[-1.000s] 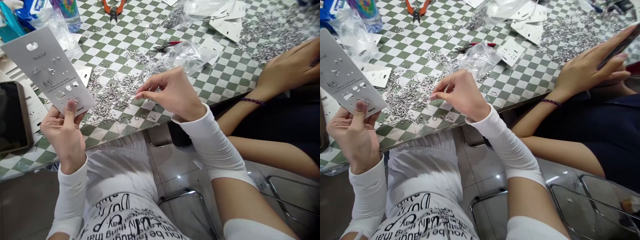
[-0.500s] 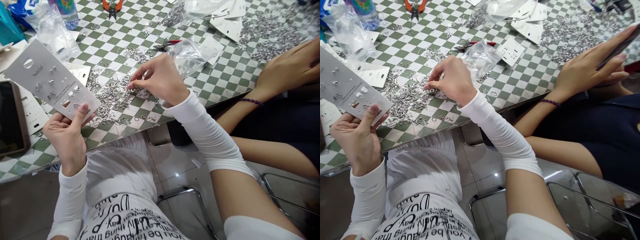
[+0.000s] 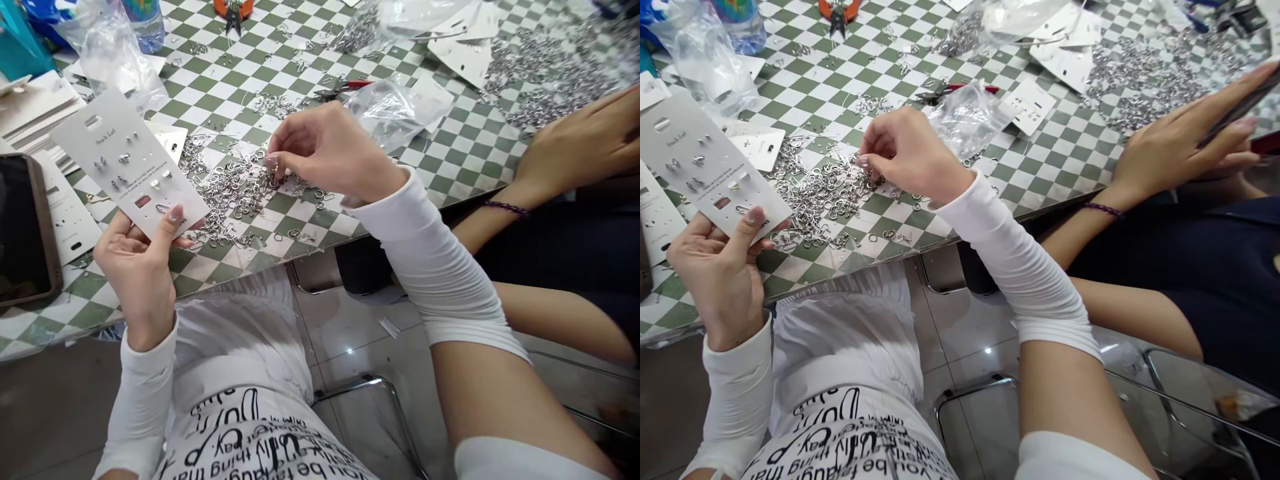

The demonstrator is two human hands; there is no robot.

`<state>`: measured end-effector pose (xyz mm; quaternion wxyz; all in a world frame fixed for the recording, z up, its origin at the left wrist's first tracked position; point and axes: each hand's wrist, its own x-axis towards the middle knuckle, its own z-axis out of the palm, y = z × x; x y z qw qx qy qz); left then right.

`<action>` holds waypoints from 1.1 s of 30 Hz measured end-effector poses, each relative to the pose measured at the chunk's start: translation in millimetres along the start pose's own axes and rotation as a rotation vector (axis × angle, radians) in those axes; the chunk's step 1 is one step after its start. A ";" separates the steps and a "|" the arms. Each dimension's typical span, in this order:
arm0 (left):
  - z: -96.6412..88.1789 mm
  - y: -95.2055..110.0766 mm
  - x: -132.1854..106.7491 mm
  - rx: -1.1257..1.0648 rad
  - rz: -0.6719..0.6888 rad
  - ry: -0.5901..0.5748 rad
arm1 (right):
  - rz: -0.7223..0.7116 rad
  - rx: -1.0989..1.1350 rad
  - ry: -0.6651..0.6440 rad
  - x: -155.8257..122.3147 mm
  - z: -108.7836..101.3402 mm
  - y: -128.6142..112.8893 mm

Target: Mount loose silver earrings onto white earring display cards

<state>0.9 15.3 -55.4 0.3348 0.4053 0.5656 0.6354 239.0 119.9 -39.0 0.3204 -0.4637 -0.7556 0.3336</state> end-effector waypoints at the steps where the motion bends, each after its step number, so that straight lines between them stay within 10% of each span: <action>1: -0.1 -0.2 0.2 -0.005 0.000 -0.016 | 0.025 0.022 0.011 -0.8 -2.3 -0.7; 7: 0.7 0.1 -0.4 0.021 0.021 -0.042 | 0.016 -0.193 0.195 -0.2 -4.7 -3.7; 20: 0.8 -1.0 -1.7 0.060 0.019 -0.066 | -0.100 -0.233 -0.169 10.2 19.2 -3.8; 33: -0.2 -3.9 -3.8 0.017 -0.001 -0.104 | -0.091 -0.081 0.017 -4.9 5.2 -21.6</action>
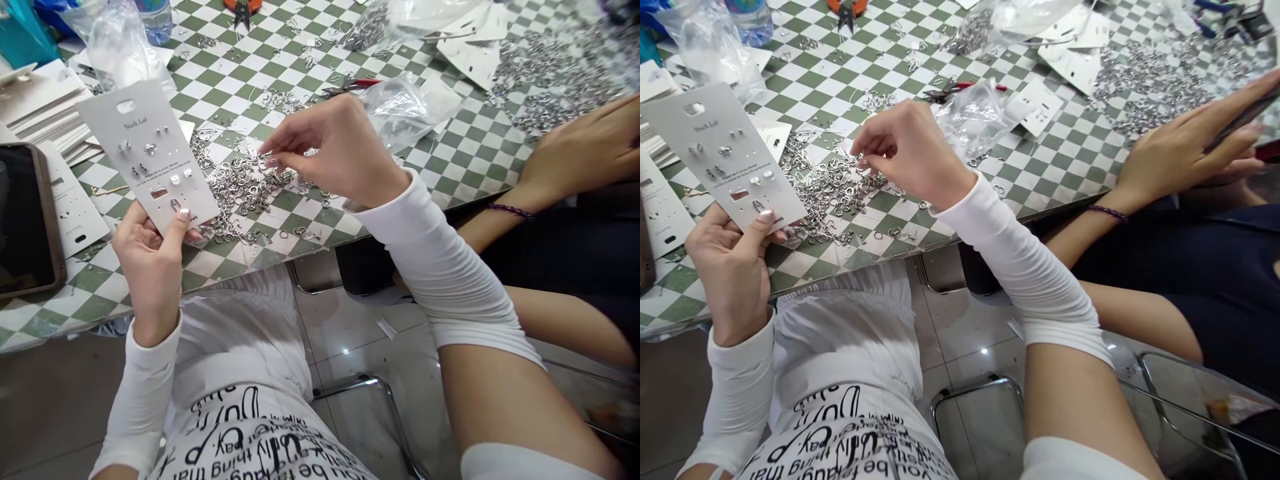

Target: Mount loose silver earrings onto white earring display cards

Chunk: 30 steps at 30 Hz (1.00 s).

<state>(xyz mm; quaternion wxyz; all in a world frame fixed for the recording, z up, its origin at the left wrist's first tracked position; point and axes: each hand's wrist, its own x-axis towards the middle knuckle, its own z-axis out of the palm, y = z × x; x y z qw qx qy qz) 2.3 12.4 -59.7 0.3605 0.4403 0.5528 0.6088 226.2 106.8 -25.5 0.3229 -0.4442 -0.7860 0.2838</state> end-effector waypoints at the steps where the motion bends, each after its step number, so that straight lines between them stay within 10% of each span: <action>1: -0.4 -0.1 0.3 -0.017 -0.011 -0.015 | -0.015 -0.003 0.018 -1.7 0.4 -3.6; 11: 0.2 2.4 1.8 -0.080 -0.063 -0.132 | -0.454 -0.187 0.083 -13.0 37.9 -44.4; 17: -0.6 4.1 1.5 -0.071 -0.070 -0.179 | -0.371 -0.311 -0.083 -6.9 53.4 -36.0; 30: -4.1 1.1 2.6 -0.192 -0.084 -0.175 | -0.792 -0.469 -0.122 -17.1 49.6 2.9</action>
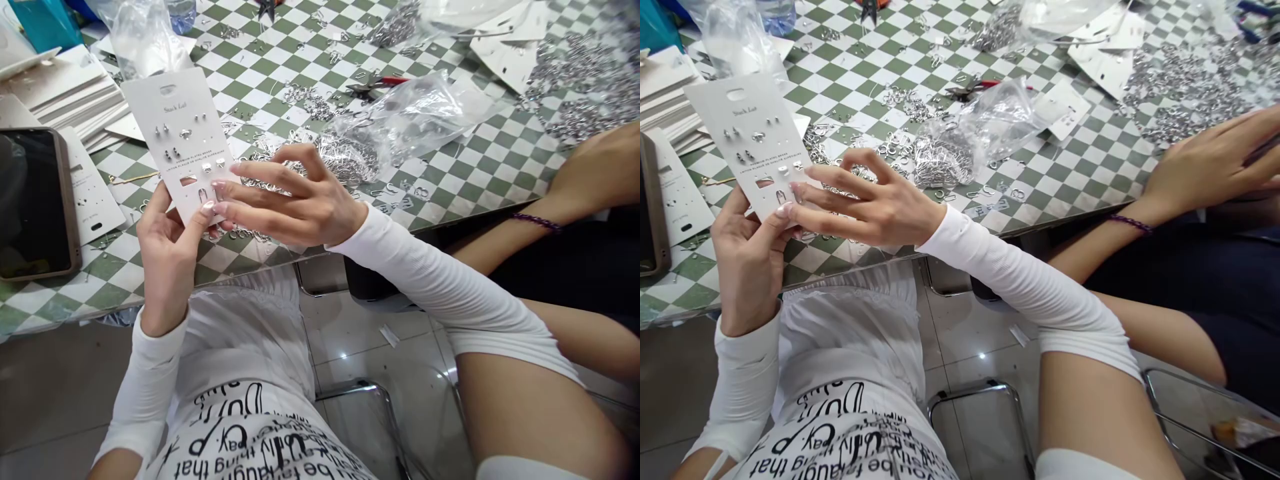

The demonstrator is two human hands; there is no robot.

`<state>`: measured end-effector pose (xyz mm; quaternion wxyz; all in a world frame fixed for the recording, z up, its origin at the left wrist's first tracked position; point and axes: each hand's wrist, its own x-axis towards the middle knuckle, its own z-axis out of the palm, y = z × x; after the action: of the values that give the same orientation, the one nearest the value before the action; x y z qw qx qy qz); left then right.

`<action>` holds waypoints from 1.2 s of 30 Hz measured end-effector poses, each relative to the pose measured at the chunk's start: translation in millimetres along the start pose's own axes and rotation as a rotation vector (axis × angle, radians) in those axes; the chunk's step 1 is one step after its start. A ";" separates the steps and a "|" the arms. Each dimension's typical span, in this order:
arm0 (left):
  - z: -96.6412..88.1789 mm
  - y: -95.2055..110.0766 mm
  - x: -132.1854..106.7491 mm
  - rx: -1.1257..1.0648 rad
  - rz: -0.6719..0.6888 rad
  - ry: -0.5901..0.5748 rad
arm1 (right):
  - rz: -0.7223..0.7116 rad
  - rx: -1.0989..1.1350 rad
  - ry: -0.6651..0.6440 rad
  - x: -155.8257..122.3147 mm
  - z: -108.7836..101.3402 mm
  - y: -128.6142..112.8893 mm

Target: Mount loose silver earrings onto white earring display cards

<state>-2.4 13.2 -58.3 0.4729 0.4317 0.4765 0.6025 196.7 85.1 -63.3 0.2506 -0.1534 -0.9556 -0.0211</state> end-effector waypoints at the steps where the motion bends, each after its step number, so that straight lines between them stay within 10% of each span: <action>1: 0.4 0.5 -0.2 -0.007 -0.007 -0.016 | -0.001 0.011 0.029 -2.3 0.8 0.6; 16: 6.1 2.9 -0.2 0.050 -0.005 -0.030 | 0.133 0.116 0.170 -0.4 -3.0 -10.3; 27: 7.2 1.1 0.9 0.084 0.019 -0.023 | -0.048 0.040 0.279 6.8 -9.5 3.8; 36: 9.6 2.6 0.3 0.130 0.014 0.011 | 0.036 0.136 0.164 5.8 -14.1 -1.0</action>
<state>6.5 14.9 -54.0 0.4370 0.4618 0.5140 0.5759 198.3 84.1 -48.1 0.3383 -0.1509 -0.9282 0.0357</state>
